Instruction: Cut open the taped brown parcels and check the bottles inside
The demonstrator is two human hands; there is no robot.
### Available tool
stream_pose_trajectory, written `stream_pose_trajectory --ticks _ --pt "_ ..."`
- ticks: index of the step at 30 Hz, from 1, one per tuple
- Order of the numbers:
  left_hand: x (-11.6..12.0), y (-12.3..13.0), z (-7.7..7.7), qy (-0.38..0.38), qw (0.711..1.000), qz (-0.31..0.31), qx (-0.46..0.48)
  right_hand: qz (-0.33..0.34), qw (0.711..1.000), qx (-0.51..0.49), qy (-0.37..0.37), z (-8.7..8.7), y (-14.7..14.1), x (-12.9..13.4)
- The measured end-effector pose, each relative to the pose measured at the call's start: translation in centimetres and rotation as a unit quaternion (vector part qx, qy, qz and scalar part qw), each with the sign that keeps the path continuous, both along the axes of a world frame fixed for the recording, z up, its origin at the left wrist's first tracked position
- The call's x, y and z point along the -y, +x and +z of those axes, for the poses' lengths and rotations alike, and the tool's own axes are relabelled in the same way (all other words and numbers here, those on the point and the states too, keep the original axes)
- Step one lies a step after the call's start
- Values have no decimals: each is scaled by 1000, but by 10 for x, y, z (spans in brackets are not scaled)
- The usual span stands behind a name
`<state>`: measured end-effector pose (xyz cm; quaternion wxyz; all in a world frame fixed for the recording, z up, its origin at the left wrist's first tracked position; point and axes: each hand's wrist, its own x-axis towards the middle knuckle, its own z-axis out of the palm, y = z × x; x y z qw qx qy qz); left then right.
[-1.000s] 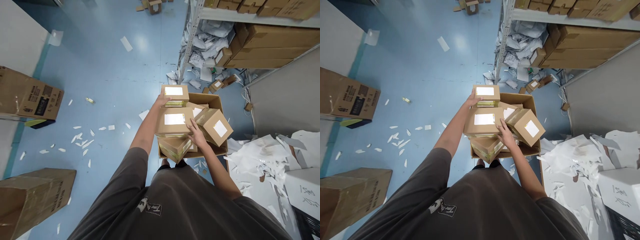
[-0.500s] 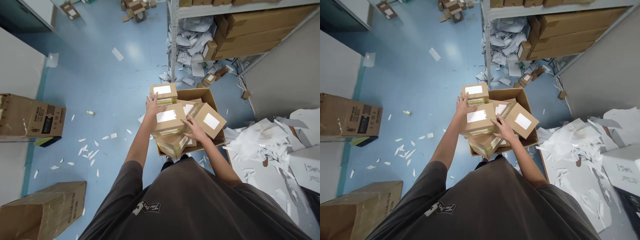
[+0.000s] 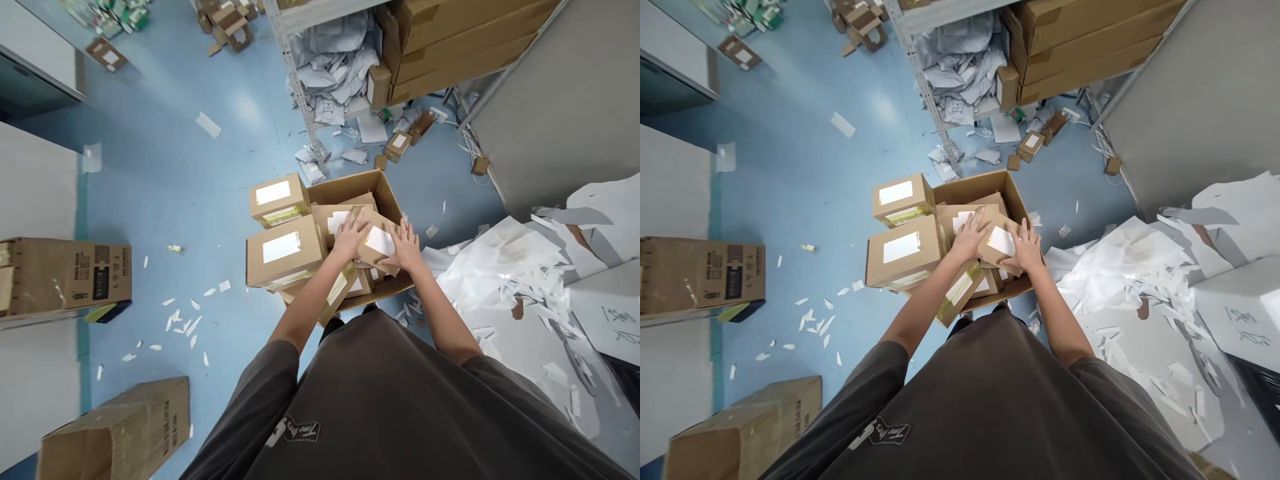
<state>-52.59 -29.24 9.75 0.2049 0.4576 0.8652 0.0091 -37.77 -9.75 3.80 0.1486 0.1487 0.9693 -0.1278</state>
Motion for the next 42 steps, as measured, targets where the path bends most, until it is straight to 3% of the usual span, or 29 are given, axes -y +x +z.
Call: stream_pose_trajectory --ticks 4,8,12,15,22,25,31,33,38,42 --pt "-24 9 -27 -84 996 2 -2 -6 998 55 4 -28 6 2" --pt "-16 1 -38 -53 999 6 2 3 998 60 -4 -38 -7 -2" --pt "-8 -8 -39 -18 1000 -14 -5 35 999 41 -7 -34 -17 -14" --pt "-9 -10 -39 2 1000 -29 1 28 999 26 0 -28 -8 -13" --pt "-23 -4 -27 37 991 -123 44 -100 994 52 9 0 43 20" --pt "-35 2 -31 52 982 -168 73 -168 984 66 13 9 65 38" --pt "-60 6 -64 -12 977 -176 120 -201 975 98 1 -1 74 45" --pt "-63 2 -71 3 979 -166 118 -202 974 105 4 -4 72 45" --pt "-61 -4 -74 90 969 -199 117 -196 961 185 -57 -2 94 69" --pt "-66 1 -75 59 974 -190 109 -193 961 191 -59 -6 105 73"
